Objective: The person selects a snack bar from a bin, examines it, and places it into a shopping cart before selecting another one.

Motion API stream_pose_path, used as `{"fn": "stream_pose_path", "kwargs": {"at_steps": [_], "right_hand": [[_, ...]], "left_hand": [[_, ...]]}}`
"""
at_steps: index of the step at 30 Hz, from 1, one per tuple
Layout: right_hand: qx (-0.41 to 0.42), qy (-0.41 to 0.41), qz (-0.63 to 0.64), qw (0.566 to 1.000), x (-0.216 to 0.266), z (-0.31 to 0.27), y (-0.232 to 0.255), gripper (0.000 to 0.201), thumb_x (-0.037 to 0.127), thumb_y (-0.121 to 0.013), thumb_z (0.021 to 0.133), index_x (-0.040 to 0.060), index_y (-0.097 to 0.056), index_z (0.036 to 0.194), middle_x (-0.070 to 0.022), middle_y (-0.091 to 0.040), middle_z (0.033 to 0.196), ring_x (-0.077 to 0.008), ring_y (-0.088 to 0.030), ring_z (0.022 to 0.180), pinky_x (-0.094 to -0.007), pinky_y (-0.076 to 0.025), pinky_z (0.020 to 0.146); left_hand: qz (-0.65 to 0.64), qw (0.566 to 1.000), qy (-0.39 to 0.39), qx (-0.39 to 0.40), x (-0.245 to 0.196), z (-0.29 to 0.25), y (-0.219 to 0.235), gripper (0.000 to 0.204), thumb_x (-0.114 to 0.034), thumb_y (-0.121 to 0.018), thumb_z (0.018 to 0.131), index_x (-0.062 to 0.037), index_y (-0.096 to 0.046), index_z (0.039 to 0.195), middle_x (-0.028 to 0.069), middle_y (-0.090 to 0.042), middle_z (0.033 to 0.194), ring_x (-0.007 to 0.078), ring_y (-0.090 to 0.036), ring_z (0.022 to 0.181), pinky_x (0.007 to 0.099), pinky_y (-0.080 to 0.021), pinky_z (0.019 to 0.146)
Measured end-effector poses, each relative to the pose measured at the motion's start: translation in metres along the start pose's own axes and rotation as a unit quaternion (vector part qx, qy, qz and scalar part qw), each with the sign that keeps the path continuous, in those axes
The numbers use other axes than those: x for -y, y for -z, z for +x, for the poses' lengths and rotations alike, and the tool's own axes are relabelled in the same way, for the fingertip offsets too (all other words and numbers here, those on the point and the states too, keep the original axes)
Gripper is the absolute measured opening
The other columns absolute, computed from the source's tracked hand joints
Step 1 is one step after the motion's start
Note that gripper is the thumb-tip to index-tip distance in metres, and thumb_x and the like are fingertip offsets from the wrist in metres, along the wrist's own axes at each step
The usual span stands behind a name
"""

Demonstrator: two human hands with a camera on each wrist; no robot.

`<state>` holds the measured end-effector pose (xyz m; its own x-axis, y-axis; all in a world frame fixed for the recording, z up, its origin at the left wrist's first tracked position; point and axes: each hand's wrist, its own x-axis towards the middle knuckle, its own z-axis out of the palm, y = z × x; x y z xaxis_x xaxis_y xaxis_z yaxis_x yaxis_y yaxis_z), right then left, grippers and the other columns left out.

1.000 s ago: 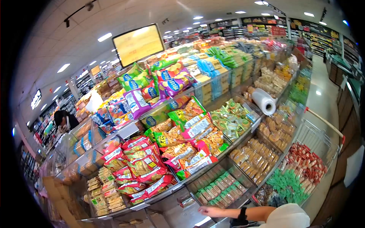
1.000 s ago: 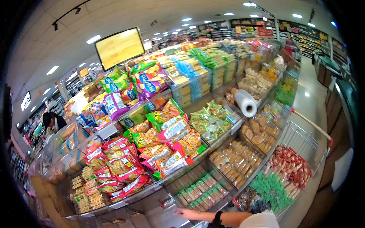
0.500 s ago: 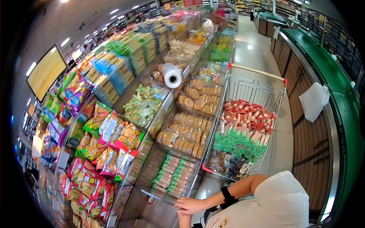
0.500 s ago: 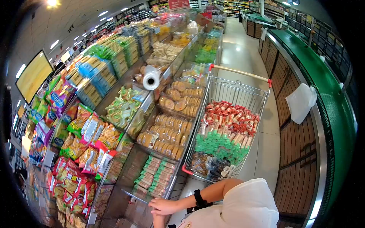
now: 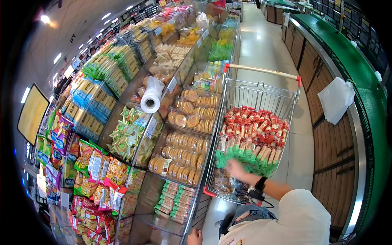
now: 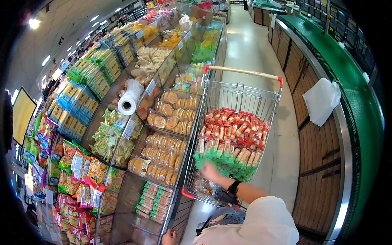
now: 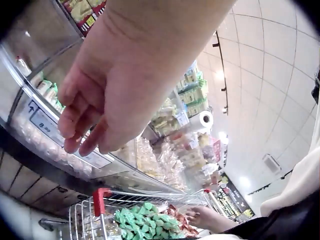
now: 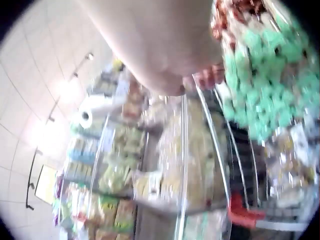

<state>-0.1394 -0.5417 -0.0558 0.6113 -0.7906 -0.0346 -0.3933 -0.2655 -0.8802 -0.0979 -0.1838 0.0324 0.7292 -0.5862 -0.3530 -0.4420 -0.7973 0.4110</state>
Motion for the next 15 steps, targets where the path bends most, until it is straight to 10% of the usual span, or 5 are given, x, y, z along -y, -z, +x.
{"fn": "stream_pose_path", "kwargs": {"at_steps": [4, 15], "right_hand": [[-0.222, -0.139, -0.156, 0.952, -0.081, 0.056, 0.062, 0.034, 0.019, -0.052, 0.074, -0.0005, -0.041, 0.099, -0.0206, -0.047, 0.095, -0.0322, -0.048, 0.085, -0.0391, -0.041, 0.071], [-0.081, -0.347, -0.179, 0.917, -0.096, 0.094, 0.064, 0.056, 0.031, -0.06, 0.065, -0.0008, -0.037, 0.105, -0.0176, -0.045, 0.103, -0.0327, -0.049, 0.088, -0.0392, -0.043, 0.075]], "left_hand": [[-0.024, 1.0, 0.014, 0.005, 0.002, -0.014, 0.0, 0.028, -0.026, -0.043, 0.077, 0.0002, -0.053, 0.083, 0.0236, -0.053, 0.07, 0.0382, -0.051, 0.069, 0.0434, -0.039, 0.06], [-0.04, 0.998, 0.044, 0.021, -0.007, -0.01, -0.005, 0.027, -0.024, -0.043, 0.077, -0.0017, -0.053, 0.089, 0.0236, -0.054, 0.075, 0.039, -0.051, 0.073, 0.0415, -0.04, 0.061]]}}
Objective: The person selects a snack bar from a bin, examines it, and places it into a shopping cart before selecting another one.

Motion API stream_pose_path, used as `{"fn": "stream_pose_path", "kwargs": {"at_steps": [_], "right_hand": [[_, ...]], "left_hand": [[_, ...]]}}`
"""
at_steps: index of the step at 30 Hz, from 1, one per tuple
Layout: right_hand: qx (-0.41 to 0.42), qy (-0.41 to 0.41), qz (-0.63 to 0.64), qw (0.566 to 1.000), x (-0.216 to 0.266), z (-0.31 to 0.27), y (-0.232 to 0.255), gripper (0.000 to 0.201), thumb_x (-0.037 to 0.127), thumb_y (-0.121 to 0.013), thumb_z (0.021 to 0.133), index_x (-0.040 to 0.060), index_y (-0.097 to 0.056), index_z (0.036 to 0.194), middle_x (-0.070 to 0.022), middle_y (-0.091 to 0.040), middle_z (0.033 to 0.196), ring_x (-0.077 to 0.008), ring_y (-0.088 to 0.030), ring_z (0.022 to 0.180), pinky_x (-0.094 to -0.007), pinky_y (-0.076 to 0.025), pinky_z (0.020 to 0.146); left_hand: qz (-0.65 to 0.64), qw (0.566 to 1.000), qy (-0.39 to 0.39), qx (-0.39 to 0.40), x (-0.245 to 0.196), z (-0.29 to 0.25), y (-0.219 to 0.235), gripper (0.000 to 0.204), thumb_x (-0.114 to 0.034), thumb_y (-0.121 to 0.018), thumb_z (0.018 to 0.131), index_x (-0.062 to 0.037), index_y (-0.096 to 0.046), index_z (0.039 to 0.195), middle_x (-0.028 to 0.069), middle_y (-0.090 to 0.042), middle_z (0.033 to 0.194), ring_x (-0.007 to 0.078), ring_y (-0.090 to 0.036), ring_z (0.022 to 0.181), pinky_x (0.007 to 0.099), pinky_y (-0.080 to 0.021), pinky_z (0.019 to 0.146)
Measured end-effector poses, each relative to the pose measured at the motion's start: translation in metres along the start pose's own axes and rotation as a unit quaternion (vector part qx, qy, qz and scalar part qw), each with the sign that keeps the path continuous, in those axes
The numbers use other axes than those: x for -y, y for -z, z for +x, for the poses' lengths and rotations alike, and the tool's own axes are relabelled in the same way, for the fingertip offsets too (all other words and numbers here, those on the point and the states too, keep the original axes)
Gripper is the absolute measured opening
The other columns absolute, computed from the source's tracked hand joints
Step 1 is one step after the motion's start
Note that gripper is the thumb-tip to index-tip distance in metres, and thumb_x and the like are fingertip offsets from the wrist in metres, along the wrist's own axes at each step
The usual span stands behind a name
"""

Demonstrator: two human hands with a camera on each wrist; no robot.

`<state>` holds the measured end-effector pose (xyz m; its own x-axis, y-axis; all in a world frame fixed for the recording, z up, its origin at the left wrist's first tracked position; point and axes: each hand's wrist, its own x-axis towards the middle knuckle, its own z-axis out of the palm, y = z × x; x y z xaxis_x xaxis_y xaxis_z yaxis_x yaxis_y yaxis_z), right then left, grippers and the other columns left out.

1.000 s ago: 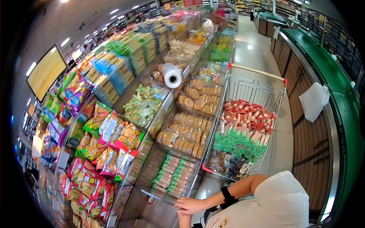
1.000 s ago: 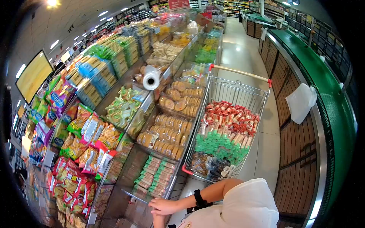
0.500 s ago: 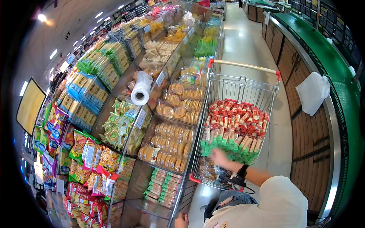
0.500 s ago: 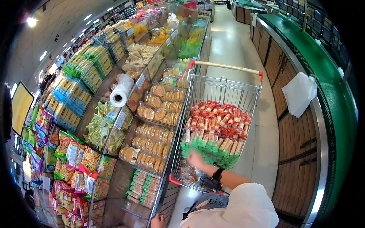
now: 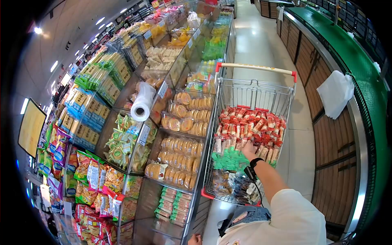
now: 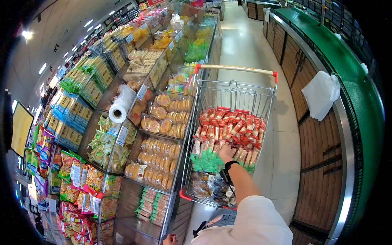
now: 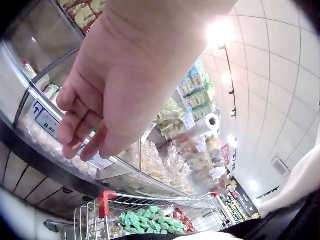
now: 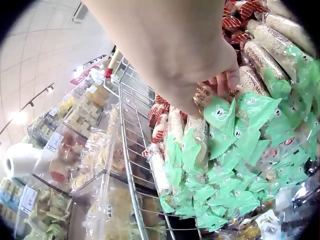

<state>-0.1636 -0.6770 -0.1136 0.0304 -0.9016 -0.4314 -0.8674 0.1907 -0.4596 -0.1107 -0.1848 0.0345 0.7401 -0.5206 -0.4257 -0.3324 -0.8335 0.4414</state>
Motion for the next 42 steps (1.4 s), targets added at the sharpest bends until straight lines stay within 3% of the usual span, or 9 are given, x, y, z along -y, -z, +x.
{"fn": "stream_pose_path", "kwargs": {"at_steps": [6, 9, 14, 18, 21, 24, 32, 39, 42], "right_hand": [[0.043, 0.001, 0.037, 0.998, -0.001, -0.004, -0.003, 0.047, 0.029, -0.06, 0.063, -0.0017, -0.046, 0.096, -0.0189, -0.052, 0.092, -0.0306, -0.051, 0.089, -0.0376, -0.043, 0.074], [0.002, 0.067, 0.216, 0.974, -0.007, -0.039, -0.006, 0.044, 0.024, -0.064, 0.062, -0.0005, -0.044, 0.093, -0.0113, -0.054, 0.077, -0.0217, -0.054, 0.072, -0.0332, -0.045, 0.06], [0.312, 0.091, 0.569, 0.756, 0.005, -0.147, -0.011, 0.022, 0.011, -0.059, 0.072, 0.0036, -0.043, 0.087, -0.0055, -0.052, 0.073, -0.0121, -0.052, 0.057, -0.023, -0.042, 0.05], [0.478, 0.083, 0.515, 0.707, 0.036, -0.247, -0.021, 0.019, 0.008, -0.055, 0.074, 0.0029, -0.047, 0.09, -0.0061, -0.056, 0.076, -0.0147, -0.055, 0.066, -0.0243, -0.045, 0.058], [0.574, 0.075, 0.512, 0.635, 0.05, -0.306, -0.031, 0.02, 0.007, -0.056, 0.074, 0.0025, -0.048, 0.092, -0.0062, -0.056, 0.078, -0.0147, -0.055, 0.066, -0.0247, -0.045, 0.059], [0.625, 0.093, 0.464, 0.621, 0.058, -0.349, -0.041, 0.02, 0.005, -0.052, 0.076, 0.0041, -0.046, 0.095, -0.0078, -0.055, 0.084, -0.0166, -0.054, 0.074, -0.0291, -0.044, 0.065], [0.69, 0.109, 0.402, 0.592, 0.084, -0.405, -0.062, 0.017, 0.015, -0.048, 0.08, 0.0068, -0.041, 0.093, -0.0066, -0.052, 0.075, -0.0172, -0.053, 0.062, -0.0265, -0.044, 0.055], [0.706, 0.272, 0.169, 0.632, 0.107, -0.469, -0.079, 0.015, 0.012, -0.051, 0.078, 0.0038, -0.045, 0.089, -0.0068, -0.053, 0.068, -0.0122, -0.05, 0.059, -0.022, -0.04, 0.052], [0.703, 0.291, 0.112, 0.639, 0.11, -0.494, -0.082, 0.015, 0.013, -0.053, 0.076, 0.0036, -0.047, 0.086, -0.0027, -0.051, 0.063, -0.0081, -0.047, 0.055, -0.0193, -0.037, 0.049]], "left_hand": [[0.015, 0.999, 0.025, 0.014, 0.0, -0.002, 0.001, 0.027, -0.026, -0.043, 0.078, -0.0025, -0.053, 0.089, 0.0242, -0.053, 0.079, 0.0386, -0.05, 0.078, 0.042, -0.04, 0.064], [0.009, 1.0, -0.005, 0.011, 0.003, 0.001, 0.003, 0.026, -0.025, -0.043, 0.078, -0.0025, -0.052, 0.088, 0.0253, -0.052, 0.079, 0.039, -0.049, 0.077, 0.0421, -0.04, 0.064], [-0.162, 0.985, -0.057, -0.02, 0.025, 0.03, -0.009, 0.016, -0.016, -0.048, 0.078, -0.0038, -0.055, 0.085, 0.0125, -0.057, 0.064, 0.0225, -0.058, 0.06, 0.0296, -0.044, 0.054], [-0.257, 0.957, -0.116, -0.064, 0.002, 0.047, 0.012, 0.023, -0.018, -0.047, 0.08, -0.0025, -0.049, 0.097, 0.0098, -0.057, 0.075, 0.0168, -0.056, 0.069, 0.0272, -0.043, 0.061], [-0.461, 0.872, -0.136, -0.093, -0.033, 0.045, 0.035, 0.029, -0.018, -0.046, 0.081, -0.0027, -0.043, 0.105, 0.0051, -0.055, 0.074, 0.0122, -0.051, 0.063, 0.0234, -0.041, 0.057], [-0.488, 0.866, -0.1, -0.048, -0.015, 0.045, 0.046, 0.029, -0.02, -0.047, 0.081, -0.0042, -0.044, 0.105, 0.0034, -0.054, 0.068, 0.0075, -0.046, 0.056, 0.0197, -0.037, 0.049], [-0.637, 0.753, -0.009, -0.167, 0.057, 0.007, 0.077, 0.021, -0.025, -0.043, 0.084, -0.004, -0.044, 0.087, -0.004, -0.037, 0.05, 0.0034, -0.029, 0.041, 0.0169, -0.022, 0.038], [-0.609, 0.757, -0.007, -0.235, 0.107, -0.038, 0.113, 0.03, -0.024, -0.037, 0.086, -0.0028, -0.055, 0.098, -0.0036, -0.045, 0.056, 0.0015, -0.033, 0.042, 0.0156, -0.026, 0.04], [-0.495, 0.826, 0.029, -0.267, 0.119, -0.059, 0.137, 0.027, -0.023, -0.04, 0.085, -0.0035, -0.056, 0.095, -0.0011, -0.046, 0.051, 0.0032, -0.037, 0.043, 0.0194, -0.031, 0.04]]}}
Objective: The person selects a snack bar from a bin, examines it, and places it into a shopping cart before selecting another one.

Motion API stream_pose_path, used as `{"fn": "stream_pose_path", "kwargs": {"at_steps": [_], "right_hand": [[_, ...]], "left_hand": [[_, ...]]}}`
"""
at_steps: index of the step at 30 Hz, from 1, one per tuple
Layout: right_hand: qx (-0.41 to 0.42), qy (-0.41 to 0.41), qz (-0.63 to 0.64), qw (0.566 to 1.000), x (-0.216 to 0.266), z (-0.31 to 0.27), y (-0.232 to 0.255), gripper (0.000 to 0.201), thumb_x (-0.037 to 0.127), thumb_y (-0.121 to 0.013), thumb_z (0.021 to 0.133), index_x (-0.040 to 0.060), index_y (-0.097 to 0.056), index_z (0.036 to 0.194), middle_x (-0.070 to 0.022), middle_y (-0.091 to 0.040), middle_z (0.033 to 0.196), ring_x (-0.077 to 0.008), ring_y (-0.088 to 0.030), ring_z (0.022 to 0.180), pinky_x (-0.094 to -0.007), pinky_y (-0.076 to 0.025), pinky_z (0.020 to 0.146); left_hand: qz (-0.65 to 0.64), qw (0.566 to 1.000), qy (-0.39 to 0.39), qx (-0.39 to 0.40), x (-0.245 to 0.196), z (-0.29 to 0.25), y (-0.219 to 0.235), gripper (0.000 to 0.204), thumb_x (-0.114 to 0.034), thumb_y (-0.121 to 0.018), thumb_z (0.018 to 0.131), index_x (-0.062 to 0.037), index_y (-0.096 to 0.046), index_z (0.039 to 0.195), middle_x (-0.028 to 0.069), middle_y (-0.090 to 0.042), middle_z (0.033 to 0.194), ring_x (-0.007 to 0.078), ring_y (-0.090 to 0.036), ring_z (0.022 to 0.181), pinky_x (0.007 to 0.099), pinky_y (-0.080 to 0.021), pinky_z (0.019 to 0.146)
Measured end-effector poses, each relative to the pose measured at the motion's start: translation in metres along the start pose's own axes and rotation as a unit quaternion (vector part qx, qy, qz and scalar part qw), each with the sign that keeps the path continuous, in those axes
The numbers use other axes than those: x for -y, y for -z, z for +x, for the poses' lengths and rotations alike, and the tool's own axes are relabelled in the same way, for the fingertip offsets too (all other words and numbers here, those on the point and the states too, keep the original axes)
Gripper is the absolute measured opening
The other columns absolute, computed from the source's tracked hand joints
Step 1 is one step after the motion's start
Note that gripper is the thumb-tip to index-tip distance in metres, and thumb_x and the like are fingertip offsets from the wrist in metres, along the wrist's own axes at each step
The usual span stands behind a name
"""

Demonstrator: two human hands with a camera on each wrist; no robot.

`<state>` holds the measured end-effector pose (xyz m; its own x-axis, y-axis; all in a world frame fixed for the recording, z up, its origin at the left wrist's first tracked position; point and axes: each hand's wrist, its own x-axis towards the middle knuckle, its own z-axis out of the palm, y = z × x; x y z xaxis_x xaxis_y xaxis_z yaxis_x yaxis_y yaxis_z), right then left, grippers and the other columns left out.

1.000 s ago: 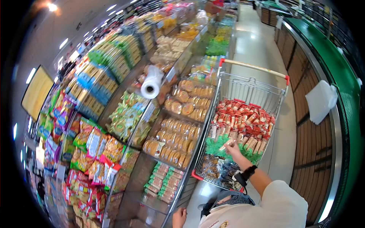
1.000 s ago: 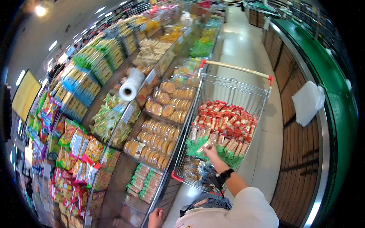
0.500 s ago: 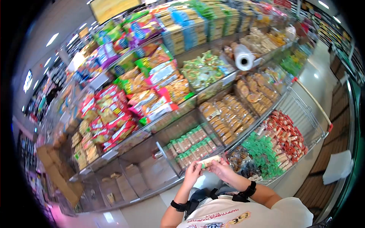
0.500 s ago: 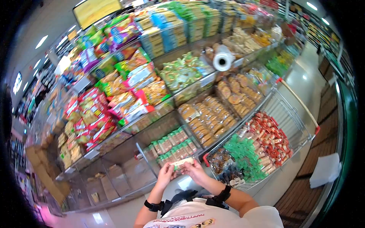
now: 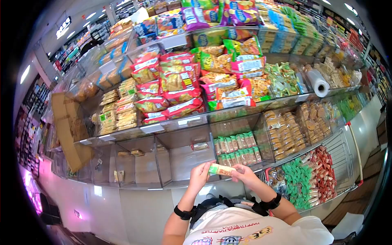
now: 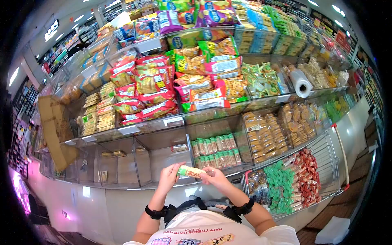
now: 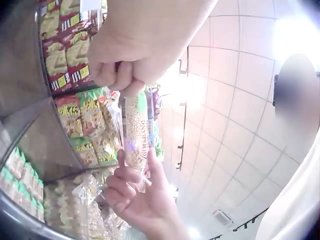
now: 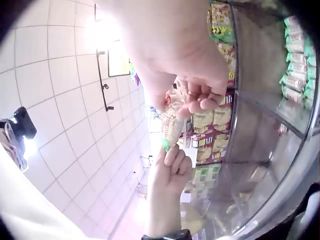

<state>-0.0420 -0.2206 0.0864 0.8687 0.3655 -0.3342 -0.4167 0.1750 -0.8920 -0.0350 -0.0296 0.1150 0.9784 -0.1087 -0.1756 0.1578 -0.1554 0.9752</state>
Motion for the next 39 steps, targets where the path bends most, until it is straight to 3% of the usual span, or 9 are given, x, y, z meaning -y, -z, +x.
{"fn": "stream_pose_path", "kwargs": {"at_steps": [6, 12, 18, 23, 28, 31, 33, 38, 39], "right_hand": [[-0.016, -0.003, 0.01, 1.0, 0.009, 0.015, -0.026, 0.015, 0.014, -0.056, 0.074, 0.0051, -0.048, 0.083, 0.0015, -0.047, 0.06, -0.004, -0.04, 0.048, -0.0159, -0.03, 0.042], [0.085, -0.036, 0.047, 0.995, 0.004, 0.032, -0.016, 0.015, 0.016, -0.055, 0.076, 0.0051, -0.049, 0.084, 0.001, -0.05, 0.061, -0.0039, -0.042, 0.051, -0.0167, -0.033, 0.046], [0.189, -0.041, -0.173, 0.966, 0.0, 0.032, -0.013, 0.027, 0.022, -0.054, 0.076, -0.0007, -0.053, 0.09, -0.0034, -0.057, 0.075, -0.0096, -0.051, 0.061, -0.0228, -0.041, 0.056], [0.118, 0.119, -0.55, 0.818, -0.011, 0.048, -0.009, 0.035, 0.031, -0.057, 0.073, -0.0002, -0.053, 0.087, -0.012, -0.057, 0.075, -0.0132, -0.055, 0.062, -0.0229, -0.043, 0.058], [0.005, -0.069, -0.233, 0.97, -0.032, 0.077, 0.042, 0.033, 0.031, -0.059, 0.071, 0.0004, -0.053, 0.081, -0.0073, -0.056, 0.066, -0.0104, -0.051, 0.056, -0.0237, -0.043, 0.052], [-0.073, -0.065, -0.453, 0.886, -0.076, 0.127, 0.105, 0.04, 0.041, -0.058, 0.068, 0.0018, -0.053, 0.076, -0.0089, -0.056, 0.065, -0.0153, -0.052, 0.053, -0.0269, -0.043, 0.052], [-0.086, -0.039, -0.518, 0.85, -0.086, 0.153, 0.13, 0.041, 0.044, -0.053, 0.07, 0.0034, -0.052, 0.078, -0.0107, -0.056, 0.063, -0.017, -0.055, 0.053, -0.028, -0.044, 0.05], [-0.067, -0.127, -0.44, 0.887, -0.067, 0.21, 0.133, 0.052, 0.049, -0.052, 0.065, 0.0013, -0.055, 0.086, -0.0185, -0.056, 0.078, -0.0309, -0.055, 0.074, -0.0371, -0.043, 0.065], [-0.065, -0.152, -0.445, 0.88, -0.08, 0.226, 0.14, 0.052, 0.048, -0.052, 0.065, 0.0018, -0.054, 0.089, -0.0188, -0.056, 0.081, -0.0312, -0.055, 0.076, -0.0373, -0.043, 0.067]], "left_hand": [[0.241, 0.945, -0.202, -0.089, 0.008, 0.008, 0.033, 0.019, -0.02, -0.045, 0.081, -0.0042, -0.057, 0.082, 0.0148, -0.05, 0.054, 0.0257, -0.05, 0.046, 0.0312, -0.039, 0.046], [0.214, 0.969, -0.122, -0.022, 0.003, 0.011, 0.05, 0.023, -0.022, -0.045, 0.081, -0.0012, -0.053, 0.072, 0.016, -0.048, 0.055, 0.0284, -0.048, 0.048, 0.0311, -0.038, 0.047], [0.155, 0.983, -0.059, 0.075, 0.025, 0.021, 0.048, 0.026, -0.023, -0.043, 0.082, 0.0006, -0.051, 0.073, 0.0168, -0.045, 0.055, 0.0232, -0.042, 0.045, 0.0287, -0.036, 0.046], [0.1, 0.991, -0.031, 0.083, 0.065, 0.04, 0.023, 0.026, -0.023, -0.042, 0.083, -0.0015, -0.052, 0.072, 0.0074, -0.044, 0.052, 0.0118, -0.04, 0.045, 0.0257, -0.033, 0.043], [0.089, 0.995, 0.015, 0.043, 0.077, 0.064, 0.004, 0.019, -0.02, -0.042, 0.082, -0.0033, -0.053, 0.082, 0.0064, -0.05, 0.056, 0.0124, -0.047, 0.05, 0.0254, -0.037, 0.047], [0.174, 0.984, -0.043, 0.023, 0.077, 0.078, -0.018, 0.018, -0.018, -0.045, 0.08, -0.0033, -0.052, 0.088, 0.0116, -0.054, 0.065, 0.0221, -0.054, 0.058, 0.0292, -0.043, 0.055], [0.278, 0.957, -0.054, 0.065, 0.074, 0.093, -0.035, 0.021, -0.018, -0.044, 0.078, -0.0043, -0.05, 0.093, 0.0126, -0.055, 0.08, 0.0245, -0.055, 0.069, 0.0327, -0.044, 0.061], [0.523, 0.833, -0.093, 0.153, 0.106, 0.154, -0.087, 0.023, -0.013, -0.045, 0.073, -0.0015, -0.05, 0.093, 0.0102, -0.051, 0.096, 0.0259, -0.049, 0.09, 0.0352, -0.042, 0.071], [0.55, 0.805, -0.001, 0.221, 0.111, 0.169, -0.099, 0.033, -0.01, -0.043, 0.072, 0.0011, -0.045, 0.103, 0.0141, -0.042, 0.112, 0.0292, -0.041, 0.103, 0.0397, -0.038, 0.078]]}}
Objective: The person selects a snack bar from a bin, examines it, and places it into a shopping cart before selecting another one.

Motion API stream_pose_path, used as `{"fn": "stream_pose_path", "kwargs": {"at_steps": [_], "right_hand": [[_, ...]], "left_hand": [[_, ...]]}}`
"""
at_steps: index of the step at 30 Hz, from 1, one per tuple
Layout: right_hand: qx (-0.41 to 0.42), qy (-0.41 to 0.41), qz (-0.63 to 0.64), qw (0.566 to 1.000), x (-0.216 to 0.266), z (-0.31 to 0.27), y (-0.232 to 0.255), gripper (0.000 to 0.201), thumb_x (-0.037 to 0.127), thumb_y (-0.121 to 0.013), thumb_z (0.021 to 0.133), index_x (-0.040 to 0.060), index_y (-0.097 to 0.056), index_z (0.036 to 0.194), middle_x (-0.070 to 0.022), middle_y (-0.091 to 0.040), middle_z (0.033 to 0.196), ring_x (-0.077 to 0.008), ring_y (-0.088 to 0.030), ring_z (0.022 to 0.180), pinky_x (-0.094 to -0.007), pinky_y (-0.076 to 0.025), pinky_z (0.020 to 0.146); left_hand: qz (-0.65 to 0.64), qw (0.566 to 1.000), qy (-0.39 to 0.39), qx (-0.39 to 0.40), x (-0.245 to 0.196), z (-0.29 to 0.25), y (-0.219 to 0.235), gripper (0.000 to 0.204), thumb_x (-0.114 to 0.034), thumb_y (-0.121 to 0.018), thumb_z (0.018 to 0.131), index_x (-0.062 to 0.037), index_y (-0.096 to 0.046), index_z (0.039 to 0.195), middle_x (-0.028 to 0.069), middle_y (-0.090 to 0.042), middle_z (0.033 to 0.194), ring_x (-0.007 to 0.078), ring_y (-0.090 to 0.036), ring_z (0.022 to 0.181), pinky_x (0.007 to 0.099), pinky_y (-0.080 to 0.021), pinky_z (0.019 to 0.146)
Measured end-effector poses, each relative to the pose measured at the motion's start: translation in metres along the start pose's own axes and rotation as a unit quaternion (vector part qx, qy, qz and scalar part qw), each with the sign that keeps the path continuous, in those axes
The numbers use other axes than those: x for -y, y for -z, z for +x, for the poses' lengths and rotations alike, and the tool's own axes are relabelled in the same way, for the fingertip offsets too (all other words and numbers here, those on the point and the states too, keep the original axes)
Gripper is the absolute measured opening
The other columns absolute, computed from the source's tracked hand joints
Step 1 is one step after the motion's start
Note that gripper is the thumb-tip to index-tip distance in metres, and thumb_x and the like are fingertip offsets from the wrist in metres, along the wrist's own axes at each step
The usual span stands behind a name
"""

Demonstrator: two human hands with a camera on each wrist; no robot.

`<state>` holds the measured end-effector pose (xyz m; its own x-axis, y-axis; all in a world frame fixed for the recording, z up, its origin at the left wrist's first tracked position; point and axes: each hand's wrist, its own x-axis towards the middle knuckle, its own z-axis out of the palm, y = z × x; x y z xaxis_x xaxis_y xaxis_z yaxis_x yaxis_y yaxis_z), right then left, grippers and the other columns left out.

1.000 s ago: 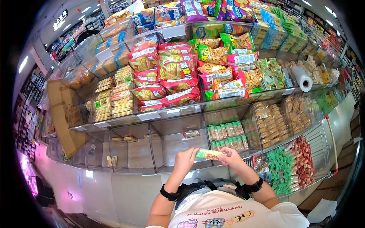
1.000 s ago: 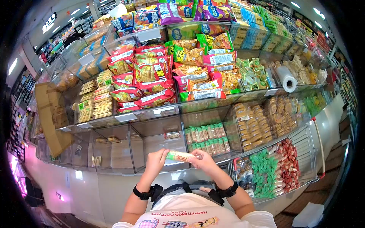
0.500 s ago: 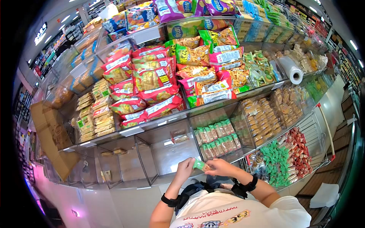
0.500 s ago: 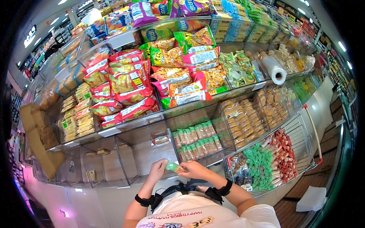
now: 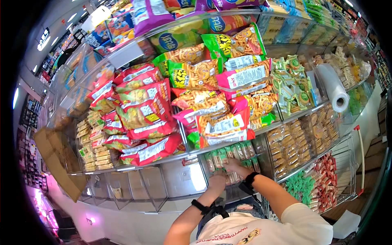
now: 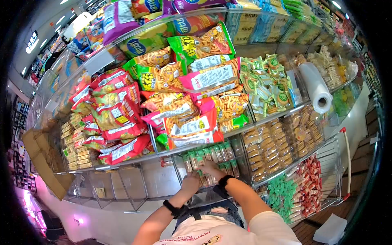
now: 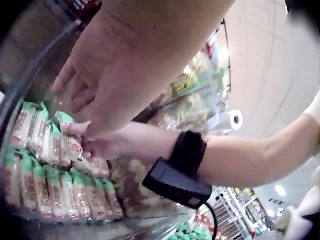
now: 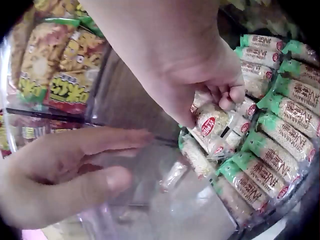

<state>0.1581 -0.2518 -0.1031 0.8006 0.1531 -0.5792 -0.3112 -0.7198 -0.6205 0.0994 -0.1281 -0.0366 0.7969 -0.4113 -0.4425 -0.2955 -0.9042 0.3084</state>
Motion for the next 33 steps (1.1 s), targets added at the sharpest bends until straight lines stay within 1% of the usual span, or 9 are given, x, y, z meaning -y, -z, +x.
{"fn": "stream_pose_path", "kwargs": {"at_steps": [3, 4, 7, 8, 9, 11, 12, 15, 33], "right_hand": [[0.01, -0.039, -0.043, 0.998, -0.03, 0.05, -0.026, 0.05, 0.043, -0.053, 0.065, 0.0061, -0.051, 0.099, -0.0195, -0.053, 0.094, -0.0315, -0.052, 0.085, -0.0371, -0.042, 0.073], [-0.008, -0.051, -0.057, 0.997, -0.03, 0.056, -0.032, 0.051, 0.043, -0.053, 0.065, 0.007, -0.05, 0.101, -0.0192, -0.052, 0.096, -0.0316, -0.052, 0.086, -0.0371, -0.041, 0.073], [-0.03, -0.03, -0.033, 0.999, -0.041, 0.072, -0.047, 0.05, 0.042, -0.051, 0.068, 0.0065, -0.049, 0.102, -0.0131, -0.052, 0.1, -0.027, -0.051, 0.088, -0.0338, -0.04, 0.075], [-0.053, -0.015, -0.015, 0.998, -0.052, 0.079, -0.062, 0.048, 0.041, -0.05, 0.069, 0.0065, -0.049, 0.103, -0.0114, -0.053, 0.1, -0.0251, -0.05, 0.089, -0.0326, -0.039, 0.076], [-0.076, 0.001, 0.003, 0.997, -0.064, 0.088, -0.079, 0.046, 0.04, -0.049, 0.071, 0.0065, -0.049, 0.103, -0.0097, -0.053, 0.101, -0.0232, -0.05, 0.09, -0.0314, -0.039, 0.078], [-0.058, 0.064, 0.007, 0.996, -0.08, 0.075, -0.081, 0.045, 0.039, -0.049, 0.071, 0.0064, -0.049, 0.103, -0.0099, -0.053, 0.1, -0.0233, -0.05, 0.09, -0.0315, -0.039, 0.077], [-0.041, 0.084, 0.007, 0.996, -0.083, 0.065, -0.078, 0.045, 0.039, -0.049, 0.071, 0.0063, -0.049, 0.103, -0.01, -0.053, 0.1, -0.0233, -0.05, 0.09, -0.0316, -0.039, 0.077], [-0.013, 0.111, 0.012, 0.994, -0.089, 0.052, -0.073, 0.045, 0.038, -0.05, 0.071, 0.0061, -0.049, 0.103, -0.0103, -0.053, 0.1, -0.0234, -0.05, 0.09, -0.0318, -0.039, 0.077], [-0.054, 0.077, 0.169, 0.981, -0.101, 0.082, -0.073, 0.043, 0.034, -0.052, 0.07, 0.0048, -0.048, 0.102, -0.0121, -0.053, 0.097, -0.024, -0.051, 0.088, -0.0329, -0.041, 0.073]], "left_hand": [[0.094, 0.994, 0.033, 0.047, 0.01, 0.048, -0.04, 0.045, -0.014, -0.041, 0.076, 0.0015, -0.032, 0.118, 0.0162, -0.029, 0.124, 0.0307, -0.029, 0.114, 0.046, -0.029, 0.086], [0.119, 0.979, 0.074, 0.147, 0.013, 0.063, -0.042, 0.054, -0.019, -0.039, 0.078, -0.0036, -0.018, 0.125, 0.0126, -0.014, 0.132, 0.0332, -0.017, 0.119, 0.05, -0.02, 0.091], [0.146, 0.972, 0.114, 0.142, 0.017, 0.074, -0.045, 0.055, -0.021, -0.04, 0.079, -0.0088, -0.016, 0.127, 0.0098, -0.007, 0.133, 0.0349, -0.016, 0.118, 0.0503, -0.018, 0.092], [0.089, 0.978, 0.123, 0.145, 0.023, 0.077, -0.054, 0.056, -0.022, -0.041, 0.078, -0.0131, -0.015, 0.127, 0.0086, -0.001, 0.134, 0.0358, -0.014, 0.119, 0.0507, -0.017, 0.092], [0.086, 0.973, 0.132, 0.167, 0.024, 0.078, -0.055, 0.055, -0.021, -0.04, 0.078, -0.0136, -0.016, 0.127, 0.0096, -0.005, 0.133, 0.037, -0.015, 0.118, 0.0499, -0.02, 0.09], [0.081, 0.964, 0.148, 0.206, 0.026, 0.08, -0.054, 0.053, -0.02, -0.039, 0.078, -0.0146, -0.018, 0.126, 0.0117, -0.013, 0.131, 0.0394, -0.016, 0.117, 0.0485, -0.026, 0.087], [0.131, 0.96, 0.142, 0.201, 0.021, 0.076, -0.051, 0.051, -0.023, -0.043, 0.075, -0.0134, -0.026, 0.122, 0.0129, -0.025, 0.126, 0.0372, -0.022, 0.115, 0.045, -0.03, 0.086], [0.109, 0.967, 0.138, 0.184, 0.037, 0.079, -0.079, 0.048, -0.025, -0.045, 0.074, -0.0123, -0.031, 0.118, 0.013, -0.034, 0.121, 0.0338, -0.032, 0.111, 0.0391, -0.035, 0.084], [-0.022, 0.982, 0.143, 0.123, 0.05, 0.066, -0.121, 0.038, -0.032, -0.048, 0.072, -0.0123, -0.045, 0.104, 0.0113, -0.048, 0.105, 0.0266, -0.047, 0.095, 0.0357, -0.039, 0.078]]}}
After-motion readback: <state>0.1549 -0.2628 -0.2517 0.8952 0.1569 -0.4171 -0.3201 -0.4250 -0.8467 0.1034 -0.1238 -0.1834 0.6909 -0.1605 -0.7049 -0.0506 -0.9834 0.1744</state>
